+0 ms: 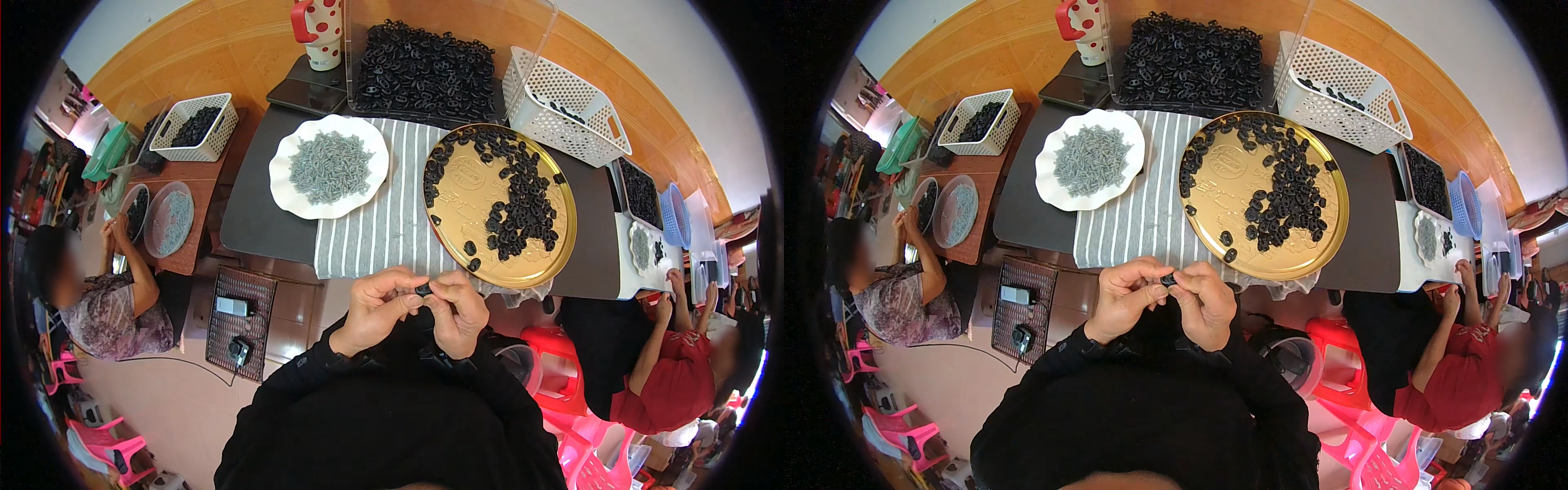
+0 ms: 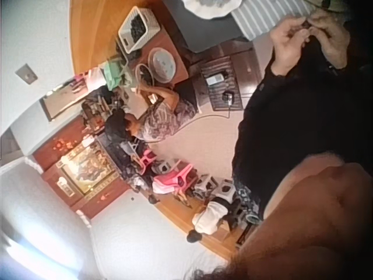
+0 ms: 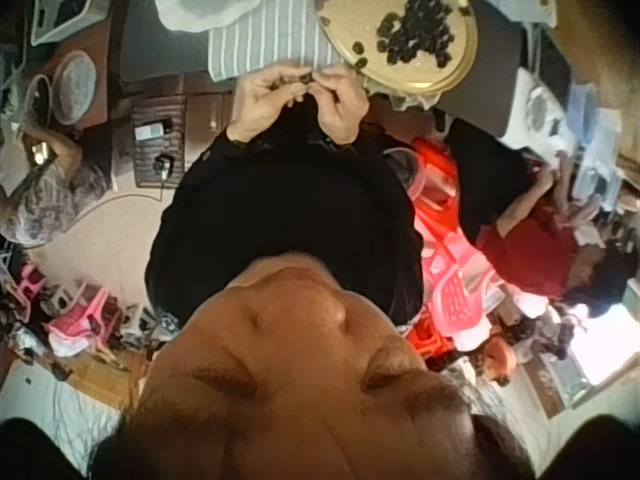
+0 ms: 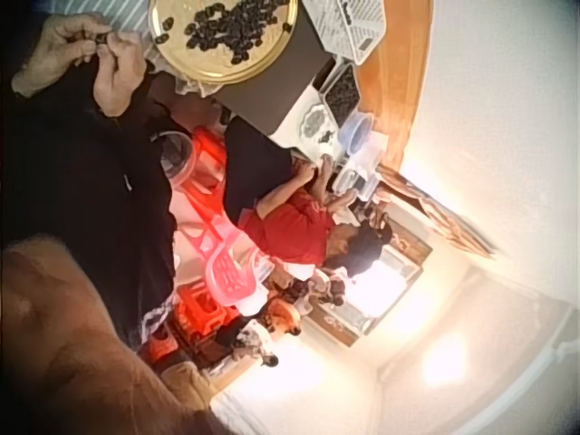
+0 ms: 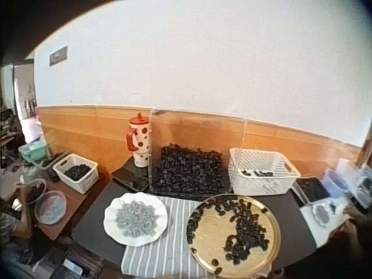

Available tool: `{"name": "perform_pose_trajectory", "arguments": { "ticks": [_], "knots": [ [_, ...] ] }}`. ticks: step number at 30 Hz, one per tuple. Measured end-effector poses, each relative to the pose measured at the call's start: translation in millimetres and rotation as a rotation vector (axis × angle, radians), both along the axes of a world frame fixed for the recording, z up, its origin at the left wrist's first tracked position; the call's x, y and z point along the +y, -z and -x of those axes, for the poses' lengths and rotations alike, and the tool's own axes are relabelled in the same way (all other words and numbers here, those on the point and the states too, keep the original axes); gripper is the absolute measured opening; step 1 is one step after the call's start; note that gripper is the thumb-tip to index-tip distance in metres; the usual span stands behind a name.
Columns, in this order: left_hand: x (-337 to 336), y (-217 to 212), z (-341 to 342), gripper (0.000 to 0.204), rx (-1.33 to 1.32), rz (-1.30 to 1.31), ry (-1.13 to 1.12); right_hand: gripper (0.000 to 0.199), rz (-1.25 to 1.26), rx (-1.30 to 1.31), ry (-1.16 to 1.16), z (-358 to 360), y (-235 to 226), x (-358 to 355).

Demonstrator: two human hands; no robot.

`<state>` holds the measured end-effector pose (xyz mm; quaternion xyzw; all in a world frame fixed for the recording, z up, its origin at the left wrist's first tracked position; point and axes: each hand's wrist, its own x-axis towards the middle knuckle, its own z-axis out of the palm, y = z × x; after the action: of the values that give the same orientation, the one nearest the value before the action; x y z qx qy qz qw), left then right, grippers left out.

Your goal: The person picks up a black plastic piece and a small grey pin by hand, inserts the pin into the piece, and places the assembled unit onto a gold tray.

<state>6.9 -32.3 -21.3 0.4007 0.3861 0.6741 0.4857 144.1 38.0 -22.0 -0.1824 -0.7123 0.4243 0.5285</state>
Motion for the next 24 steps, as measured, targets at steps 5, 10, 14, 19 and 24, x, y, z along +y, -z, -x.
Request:
{"name": "perform_pose_trajectory", "arguments": {
  "ticks": [5,10,14,19,24],
  "knots": [
    [1.5,1.8,-5.2,0.030,-0.055,0.005,-0.030,0.018,0.029,-0.025,0.029,2.0,-3.7,-0.6],
    [7.1,-2.1,-0.2,0.031,-0.039,-0.032,-0.019,0.023,0.143,0.000,-0.011,1.6,-7.4,0.1],
    [8.1,-5.3,3.4,0.031,0.013,-0.043,0.021,0.027,0.124,-0.034,-0.026,-1.6,-13.7,3.7],
    [9.9,-4.2,3.5,0.028,-0.006,-0.056,0.032,0.032,-0.009,-0.214,-0.002,-9.6,-27.4,9.5],
    [7.3,-10.2,5.0,0.027,-0.051,-0.018,0.053,0.032,-0.153,-0.299,-0.023,-13.5,-42.5,12.8]
  ]
}}
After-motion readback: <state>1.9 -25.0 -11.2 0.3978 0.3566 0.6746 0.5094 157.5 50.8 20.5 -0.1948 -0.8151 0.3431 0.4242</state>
